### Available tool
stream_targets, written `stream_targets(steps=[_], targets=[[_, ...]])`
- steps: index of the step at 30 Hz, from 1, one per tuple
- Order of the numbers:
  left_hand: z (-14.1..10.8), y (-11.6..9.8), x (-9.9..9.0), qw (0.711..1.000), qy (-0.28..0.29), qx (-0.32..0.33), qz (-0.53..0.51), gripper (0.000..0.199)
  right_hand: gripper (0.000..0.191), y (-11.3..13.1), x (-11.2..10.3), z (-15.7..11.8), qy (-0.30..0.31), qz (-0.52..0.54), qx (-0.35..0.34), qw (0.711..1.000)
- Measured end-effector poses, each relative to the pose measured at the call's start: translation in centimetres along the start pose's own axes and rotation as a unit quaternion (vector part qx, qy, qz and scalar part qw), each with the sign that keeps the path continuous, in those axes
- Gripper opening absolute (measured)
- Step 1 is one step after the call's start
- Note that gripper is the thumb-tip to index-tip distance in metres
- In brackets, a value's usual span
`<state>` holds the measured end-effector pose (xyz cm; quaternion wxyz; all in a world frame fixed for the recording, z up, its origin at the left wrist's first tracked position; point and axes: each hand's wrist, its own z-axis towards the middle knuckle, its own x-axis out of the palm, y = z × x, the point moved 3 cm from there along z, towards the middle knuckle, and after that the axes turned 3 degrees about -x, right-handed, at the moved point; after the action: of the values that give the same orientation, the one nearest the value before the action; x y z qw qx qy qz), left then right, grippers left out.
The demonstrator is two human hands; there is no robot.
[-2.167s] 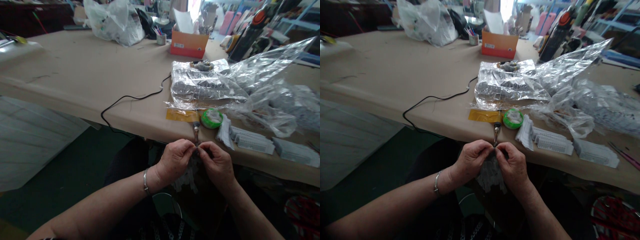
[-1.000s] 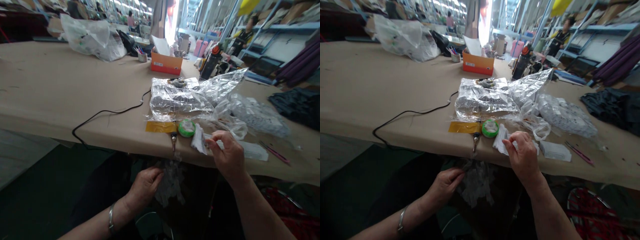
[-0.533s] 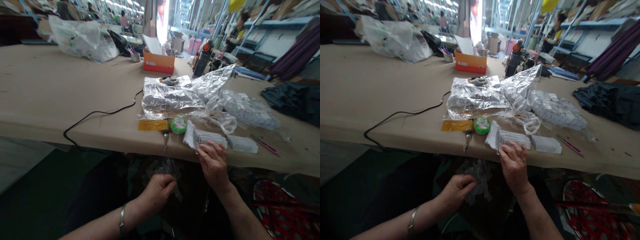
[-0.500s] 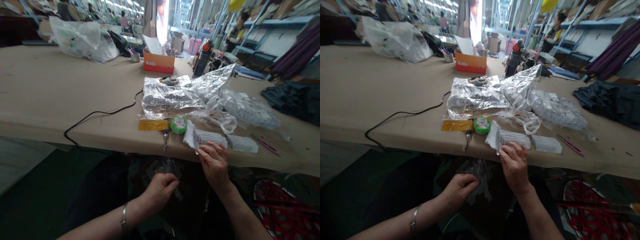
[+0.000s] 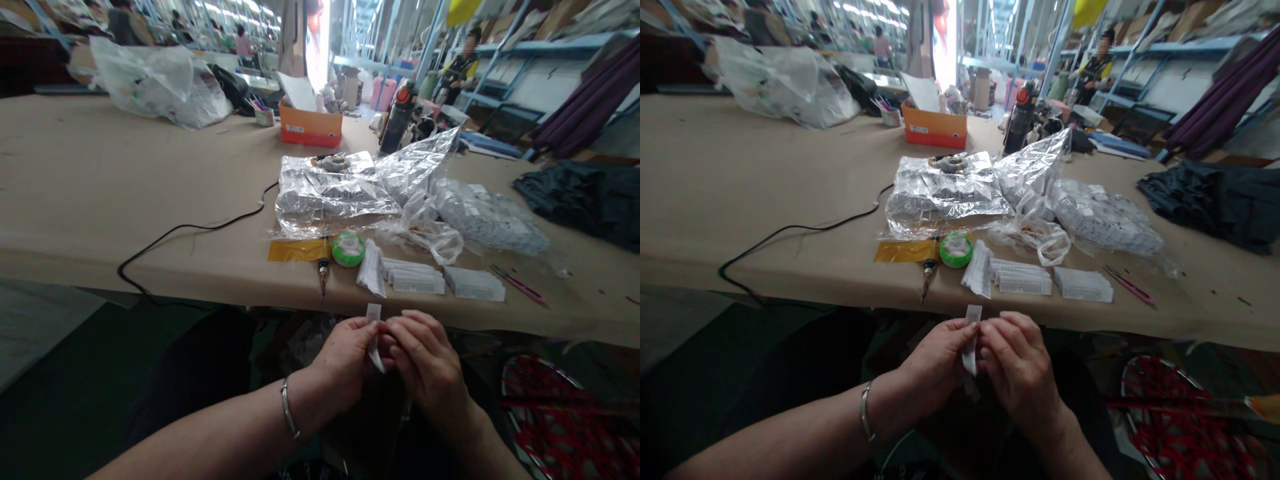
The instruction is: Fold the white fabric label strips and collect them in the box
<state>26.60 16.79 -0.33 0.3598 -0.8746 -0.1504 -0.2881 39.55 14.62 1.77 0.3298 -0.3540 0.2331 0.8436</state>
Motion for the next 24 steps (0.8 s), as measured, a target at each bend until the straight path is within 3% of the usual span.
stream_targets(steps=[3,6,11,15,18,20,24], targets=[[0.1,0.3,-0.6,0.997,-0.028,-0.002,0.066,0.014,0.04,-3.7,0.5,0.1,0.003,-0.124,0.083,0.989],[0.2,0.8,-1.3,0.993,-0.014,0.004,0.114,0.018,0.036,-5.5,1.3,-0.3,0.04,-0.194,0.101,0.975],[0.5,1.4,-1.9,0.989,-0.019,-0.006,0.149,0.012,0.02,-6.0,1.2,-1.1,-0.023,-0.173,0.076,0.982],[0.5,1.1,-1.6,0.988,-0.039,-0.037,0.142,0.012,0.013,-6.7,0.8,-1.3,-0.063,-0.123,0.098,0.986],[0.2,0.7,-1.1,0.99,-0.031,-0.07,0.115,0.014,0.012,-6.1,0.4,-1.4,-0.097,-0.049,0.124,0.986],[0.0,0.6,-0.9,0.992,-0.009,-0.091,0.09,0.014,0.015,-4.7,0.3,-1.4,-0.112,0.023,0.1,0.988],[-0.2,0.2,-0.6,0.994,0.058,-0.074,0.05,0.012,0.018,-0.9,0.7,-1.6,-0.03,0.121,-0.006,0.992]])
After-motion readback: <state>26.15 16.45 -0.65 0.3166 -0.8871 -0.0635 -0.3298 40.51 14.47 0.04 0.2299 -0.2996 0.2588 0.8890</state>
